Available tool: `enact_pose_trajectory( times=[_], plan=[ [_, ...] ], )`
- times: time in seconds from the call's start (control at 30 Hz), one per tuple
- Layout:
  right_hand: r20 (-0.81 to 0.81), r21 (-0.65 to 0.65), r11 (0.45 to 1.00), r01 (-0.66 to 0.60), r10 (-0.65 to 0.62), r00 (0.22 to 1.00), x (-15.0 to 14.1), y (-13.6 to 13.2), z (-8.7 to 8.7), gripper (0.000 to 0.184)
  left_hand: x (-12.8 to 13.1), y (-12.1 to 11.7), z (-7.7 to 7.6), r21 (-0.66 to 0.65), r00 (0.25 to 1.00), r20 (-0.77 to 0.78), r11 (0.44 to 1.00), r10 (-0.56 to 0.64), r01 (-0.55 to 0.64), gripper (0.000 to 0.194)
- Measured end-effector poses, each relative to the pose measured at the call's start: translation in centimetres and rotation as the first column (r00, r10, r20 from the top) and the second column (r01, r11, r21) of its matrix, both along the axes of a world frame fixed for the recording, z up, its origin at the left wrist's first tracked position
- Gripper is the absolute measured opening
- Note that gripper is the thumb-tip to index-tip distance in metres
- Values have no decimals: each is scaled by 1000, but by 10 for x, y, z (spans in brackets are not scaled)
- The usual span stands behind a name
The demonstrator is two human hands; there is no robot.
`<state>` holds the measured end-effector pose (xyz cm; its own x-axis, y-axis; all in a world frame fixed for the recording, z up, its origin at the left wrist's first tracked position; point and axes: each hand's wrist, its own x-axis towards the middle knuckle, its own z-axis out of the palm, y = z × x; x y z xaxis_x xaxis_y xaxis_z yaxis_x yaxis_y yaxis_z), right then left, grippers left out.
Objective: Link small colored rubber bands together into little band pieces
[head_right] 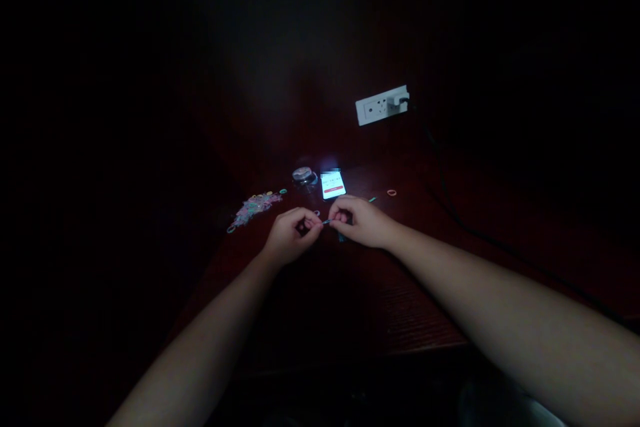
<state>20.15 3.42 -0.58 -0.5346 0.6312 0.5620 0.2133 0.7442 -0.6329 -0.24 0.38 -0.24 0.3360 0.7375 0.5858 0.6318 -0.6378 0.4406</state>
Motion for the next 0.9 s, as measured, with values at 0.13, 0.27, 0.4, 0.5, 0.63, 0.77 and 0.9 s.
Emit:
enact_pose_trajectory(
  times=[0.13,0.27,0.4,0.5,0.63,0.77,0.9],
  plan=[
    [11,19,1000,-6,5,1000,0,0,0,5,0,0,0,-4,1000,-8,1000,4,-4,7],
    [11,37,999,-10,9,1000,1,1,0,7,0,0,-1,-19,1000,-5,1000,3,-3,9],
    [15,33,999,-12,11,1000,2,4,-2,7,-1,-1,-1,-31,1000,-3,1000,4,-4,10],
    [19,36,999,-6,5,1000,2,4,-2,8,-1,-1,-1,-24,1000,-5,1000,4,-4,10],
    [31,48,999,3,-4,1000,3,2,1,10,-1,0,-2,-30,1000,-10,1000,-4,3,9],
    [34,56,998,10,-12,999,5,2,4,11,-4,3,-3,-38,1000,10,999,11,-11,9],
    [-13,20,999,26,-26,1000,8,5,5,11,-8,5,-2,-61,1000,20,998,9,-8,11]
  ],
)
